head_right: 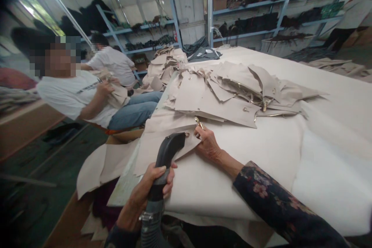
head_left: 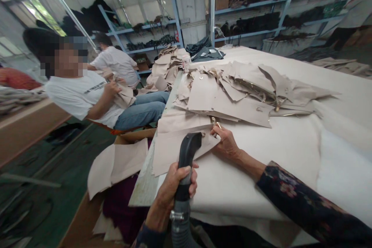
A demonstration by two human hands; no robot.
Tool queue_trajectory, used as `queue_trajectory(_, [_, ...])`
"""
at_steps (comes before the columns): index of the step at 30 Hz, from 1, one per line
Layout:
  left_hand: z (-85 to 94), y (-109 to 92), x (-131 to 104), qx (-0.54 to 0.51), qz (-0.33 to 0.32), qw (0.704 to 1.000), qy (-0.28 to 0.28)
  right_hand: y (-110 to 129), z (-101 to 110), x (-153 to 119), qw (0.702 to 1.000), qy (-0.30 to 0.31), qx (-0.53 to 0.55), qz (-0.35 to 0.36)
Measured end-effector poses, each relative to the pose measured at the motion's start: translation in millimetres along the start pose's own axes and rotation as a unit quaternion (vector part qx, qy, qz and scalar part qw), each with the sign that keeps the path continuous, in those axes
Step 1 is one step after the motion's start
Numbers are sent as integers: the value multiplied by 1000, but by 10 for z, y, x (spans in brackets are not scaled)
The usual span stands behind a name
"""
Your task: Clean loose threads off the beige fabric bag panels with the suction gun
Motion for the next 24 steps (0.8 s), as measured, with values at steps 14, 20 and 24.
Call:
queue_trajectory(14, [43,47,-125,-1,-18,999,51,-65,-70,-25,1000,28,-3,-5])
queue_trajectory(20, [-69,28,38,0,-20,999,29,-72,-75,-31,1000,27,10,-11])
queue_trajectory(24, [-118,-42,75,-21,-34,999,28,-92,-81,-39,999,24,14,-16])
Point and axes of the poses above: each hand's wrist, its own x-axis towards the middle knuckle, its own z-axis out of the back of the hand, y = z × x, the point moved 10 cm from there along x, towards the middle knuckle, and after that the axes turned 14 degrees about z, right-handed, at the moved point
